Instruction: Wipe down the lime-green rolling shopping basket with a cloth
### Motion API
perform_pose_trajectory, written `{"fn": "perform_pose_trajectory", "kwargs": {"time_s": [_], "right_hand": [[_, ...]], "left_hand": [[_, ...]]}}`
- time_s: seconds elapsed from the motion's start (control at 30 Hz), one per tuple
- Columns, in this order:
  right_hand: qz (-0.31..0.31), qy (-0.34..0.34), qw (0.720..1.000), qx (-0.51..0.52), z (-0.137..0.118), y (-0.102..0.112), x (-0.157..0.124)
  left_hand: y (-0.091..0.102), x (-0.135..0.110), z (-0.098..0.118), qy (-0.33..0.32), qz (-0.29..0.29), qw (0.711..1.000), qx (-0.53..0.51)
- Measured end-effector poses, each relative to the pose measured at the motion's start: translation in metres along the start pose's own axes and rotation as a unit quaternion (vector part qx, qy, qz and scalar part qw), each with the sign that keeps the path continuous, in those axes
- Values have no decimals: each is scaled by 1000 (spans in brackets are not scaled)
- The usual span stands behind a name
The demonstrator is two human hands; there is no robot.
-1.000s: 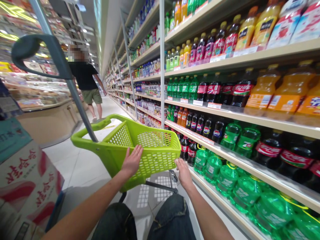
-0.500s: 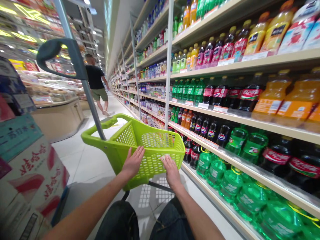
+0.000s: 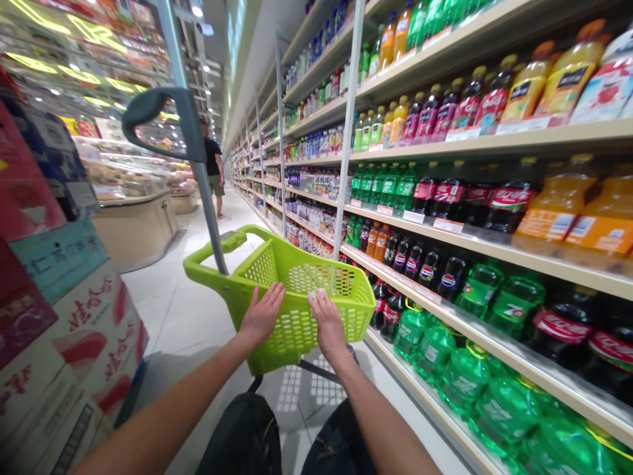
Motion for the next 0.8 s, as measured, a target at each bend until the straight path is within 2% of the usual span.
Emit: {"fn": "perform_pose_trajectory", "kwargs": {"time_s": [0.07,0.17,0.23,0.3,0.4,0.5,0.63,0.7,0.8], "right_hand": [[-8,0,1000,-5,-4,-7,2],[-68,15,997,-14,-8,-30,-18],[-83,28,996,-16,-11,-36,-26],[-57,31,998,-10,-17,-26,-17],[1,39,999,4,-29,-6,12],[-5,46,999,-2,-35,-13,18],[-55,69,996,-9,-43,-37,-2],[-49,76,996,2,-51,-33,1],[5,80,996,27,-68,-14,25]], "left_hand": [[-1,-2,-3,-3,1,1000,4],[-3,-6,-7,-17,3,1000,12],[-3,-8,-9,-29,3,999,15],[1,-8,-13,-23,8,1000,14],[9,-8,-23,17,24,1000,12],[13,-11,-27,20,26,999,12],[17,-18,-33,5,28,999,14],[21,-21,-41,13,31,999,14],[28,-25,-51,29,39,999,15]]}}
Point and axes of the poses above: each hand's wrist, its own x-axis towards the middle knuckle, its own y-axis out of the back of the hand, z = x × y, the point moved 7 cm from there along x, towards the middle knuckle, and after that the axes turned 10 degrees about -x, right-handed, at the moved point
